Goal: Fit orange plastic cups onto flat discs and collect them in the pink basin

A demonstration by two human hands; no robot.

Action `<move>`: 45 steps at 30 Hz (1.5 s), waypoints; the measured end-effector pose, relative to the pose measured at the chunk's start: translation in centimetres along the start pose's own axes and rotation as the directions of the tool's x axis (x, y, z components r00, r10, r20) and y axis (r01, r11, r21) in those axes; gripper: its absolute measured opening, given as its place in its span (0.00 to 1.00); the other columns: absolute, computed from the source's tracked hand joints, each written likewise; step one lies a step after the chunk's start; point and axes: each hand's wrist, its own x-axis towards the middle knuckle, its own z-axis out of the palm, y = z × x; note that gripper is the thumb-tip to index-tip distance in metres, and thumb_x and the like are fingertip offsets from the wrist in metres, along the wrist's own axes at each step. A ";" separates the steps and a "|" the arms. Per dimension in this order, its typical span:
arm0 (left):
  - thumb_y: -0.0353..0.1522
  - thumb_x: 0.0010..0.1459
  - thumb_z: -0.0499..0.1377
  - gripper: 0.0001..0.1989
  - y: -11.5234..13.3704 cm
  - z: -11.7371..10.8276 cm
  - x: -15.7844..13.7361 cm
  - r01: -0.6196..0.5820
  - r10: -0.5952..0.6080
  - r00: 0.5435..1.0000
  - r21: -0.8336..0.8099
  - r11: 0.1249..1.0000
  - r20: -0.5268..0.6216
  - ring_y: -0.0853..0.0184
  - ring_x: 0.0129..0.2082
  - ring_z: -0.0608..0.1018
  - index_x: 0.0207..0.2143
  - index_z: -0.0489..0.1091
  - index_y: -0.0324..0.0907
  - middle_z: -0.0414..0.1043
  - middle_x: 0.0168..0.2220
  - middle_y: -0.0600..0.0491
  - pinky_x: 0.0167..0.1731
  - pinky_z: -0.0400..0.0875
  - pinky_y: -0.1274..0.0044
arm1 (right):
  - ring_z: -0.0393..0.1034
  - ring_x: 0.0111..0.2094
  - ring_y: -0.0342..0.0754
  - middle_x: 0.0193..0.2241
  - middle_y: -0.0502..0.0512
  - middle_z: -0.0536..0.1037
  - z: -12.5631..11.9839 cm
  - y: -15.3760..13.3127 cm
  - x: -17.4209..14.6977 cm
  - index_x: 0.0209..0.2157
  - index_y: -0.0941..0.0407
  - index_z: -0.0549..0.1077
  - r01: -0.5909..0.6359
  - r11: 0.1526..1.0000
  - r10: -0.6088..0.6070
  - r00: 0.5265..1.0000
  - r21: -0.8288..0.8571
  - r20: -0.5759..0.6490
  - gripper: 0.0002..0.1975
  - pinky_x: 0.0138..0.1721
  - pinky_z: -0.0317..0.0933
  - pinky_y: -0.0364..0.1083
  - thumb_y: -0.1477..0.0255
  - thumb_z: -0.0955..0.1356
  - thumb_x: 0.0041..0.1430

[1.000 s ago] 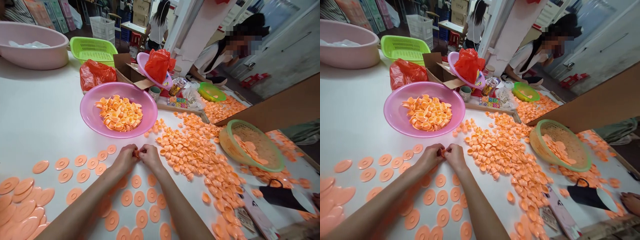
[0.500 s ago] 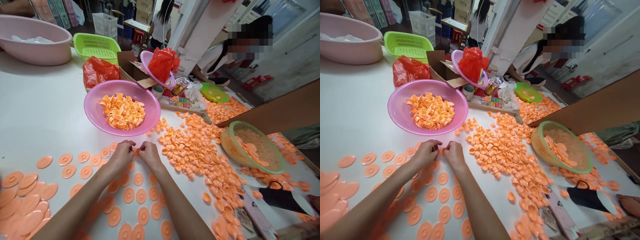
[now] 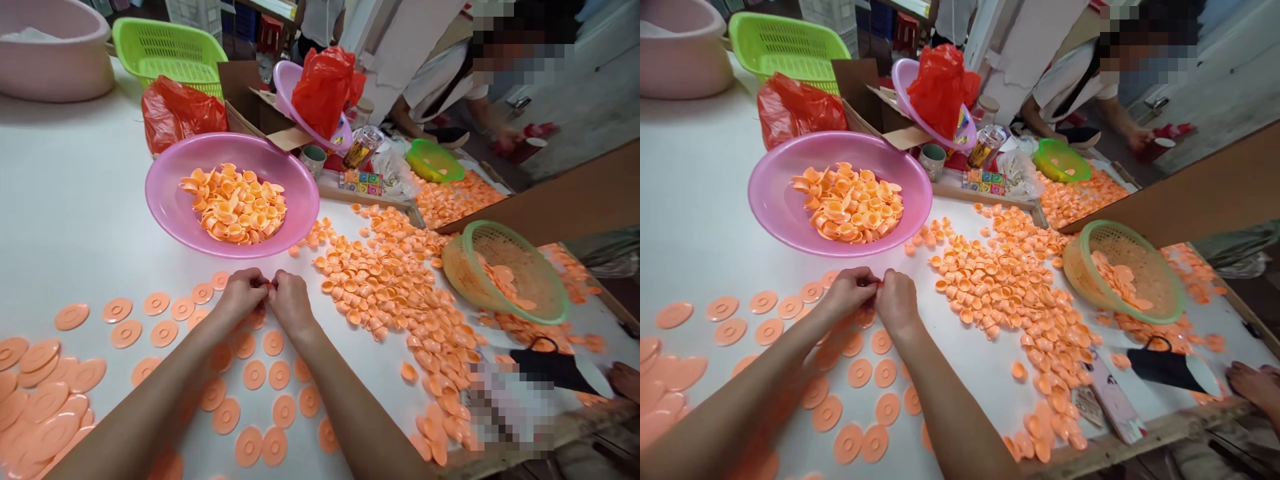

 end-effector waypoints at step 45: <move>0.24 0.46 0.55 0.07 1.7 7.3 -5.2 -0.146 0.047 0.953 0.317 0.937 0.299 0.70 0.21 0.71 0.23 0.71 0.41 0.70 0.20 0.57 0.21 0.58 0.80 | 0.65 0.24 0.44 0.20 0.50 0.73 -2.9 7.4 -9.2 0.16 0.55 0.70 -0.269 0.951 0.263 0.963 0.155 0.055 0.09 0.25 0.51 0.42 0.80 0.67 0.45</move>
